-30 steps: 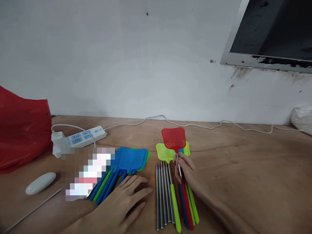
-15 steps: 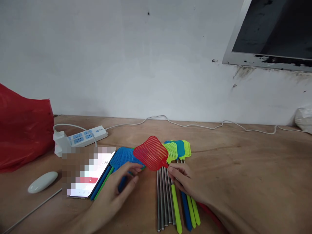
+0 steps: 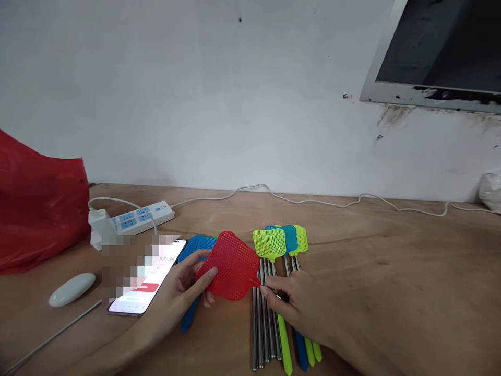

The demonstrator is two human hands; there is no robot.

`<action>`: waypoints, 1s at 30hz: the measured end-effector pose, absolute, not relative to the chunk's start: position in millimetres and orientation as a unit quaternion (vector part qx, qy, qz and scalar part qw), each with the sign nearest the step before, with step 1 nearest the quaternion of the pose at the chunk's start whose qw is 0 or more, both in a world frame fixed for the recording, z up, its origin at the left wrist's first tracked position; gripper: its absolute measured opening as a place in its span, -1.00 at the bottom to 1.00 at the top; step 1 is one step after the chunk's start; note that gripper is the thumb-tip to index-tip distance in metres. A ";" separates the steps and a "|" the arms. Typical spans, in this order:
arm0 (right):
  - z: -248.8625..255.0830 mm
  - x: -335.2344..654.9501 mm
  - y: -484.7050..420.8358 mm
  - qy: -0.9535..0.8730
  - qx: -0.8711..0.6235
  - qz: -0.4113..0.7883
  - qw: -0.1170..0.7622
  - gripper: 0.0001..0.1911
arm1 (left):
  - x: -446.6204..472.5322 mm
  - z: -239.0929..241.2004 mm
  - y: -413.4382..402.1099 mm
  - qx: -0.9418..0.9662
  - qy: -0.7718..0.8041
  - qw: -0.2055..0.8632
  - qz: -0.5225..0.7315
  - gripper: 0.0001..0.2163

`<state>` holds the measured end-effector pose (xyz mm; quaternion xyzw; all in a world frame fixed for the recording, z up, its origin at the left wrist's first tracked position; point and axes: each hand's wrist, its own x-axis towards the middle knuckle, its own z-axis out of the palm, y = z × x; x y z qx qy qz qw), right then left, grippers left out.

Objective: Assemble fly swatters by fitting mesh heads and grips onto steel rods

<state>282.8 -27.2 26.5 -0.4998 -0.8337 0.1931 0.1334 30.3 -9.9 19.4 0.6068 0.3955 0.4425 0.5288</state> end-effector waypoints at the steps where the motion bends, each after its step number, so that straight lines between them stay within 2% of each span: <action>1: 27.0 282.6 -27.9 -0.838 -0.505 0.165 0.127 -0.56 | 30.1 19.5 -9.6 0.604 0.396 0.534 0.440 -0.55; 8: 7.7 279.9 -27.0 -0.876 -0.448 -0.102 0.147 -0.65 | 28.9 17.3 -5.6 0.524 0.403 0.605 0.444 -0.39; 10: 3.2 277.3 -26.6 -0.869 -0.449 -0.144 0.148 -0.66 | 28.8 16.9 -3.8 0.495 0.408 0.621 0.450 -0.38; 12: 4.2 274.0 -27.9 -0.863 -0.463 -0.137 0.147 -0.66 | 29.0 17.0 -3.1 0.475 0.412 0.622 0.467 -0.35; 15: 13.5 268.9 -32.6 -0.845 -0.509 -0.014 0.161 -0.65 | 30.0 17.9 -5.0 0.481 0.410 0.585 0.507 -0.34; 19: 24.1 263.8 -37.2 -0.785 -0.487 0.294 0.246 -0.51 | 31.7 18.8 -10.9 0.513 0.404 0.516 0.555 -0.44; 23: 26.0 264.2 -36.0 -0.662 -0.451 0.546 0.245 -0.44 | 29.4 17.7 -11.6 0.524 0.405 0.488 0.569 -0.55; 27: 21.7 271.0 -29.7 -0.582 -0.465 0.619 0.251 -0.44 | 22.9 13.8 -0.7 0.485 0.412 0.454 0.624 -0.64; 30: 14.5 275.2 -20.4 -0.555 -0.461 0.618 0.312 -0.48 | 23.3 11.3 4.9 0.475 0.419 0.452 0.629 -0.64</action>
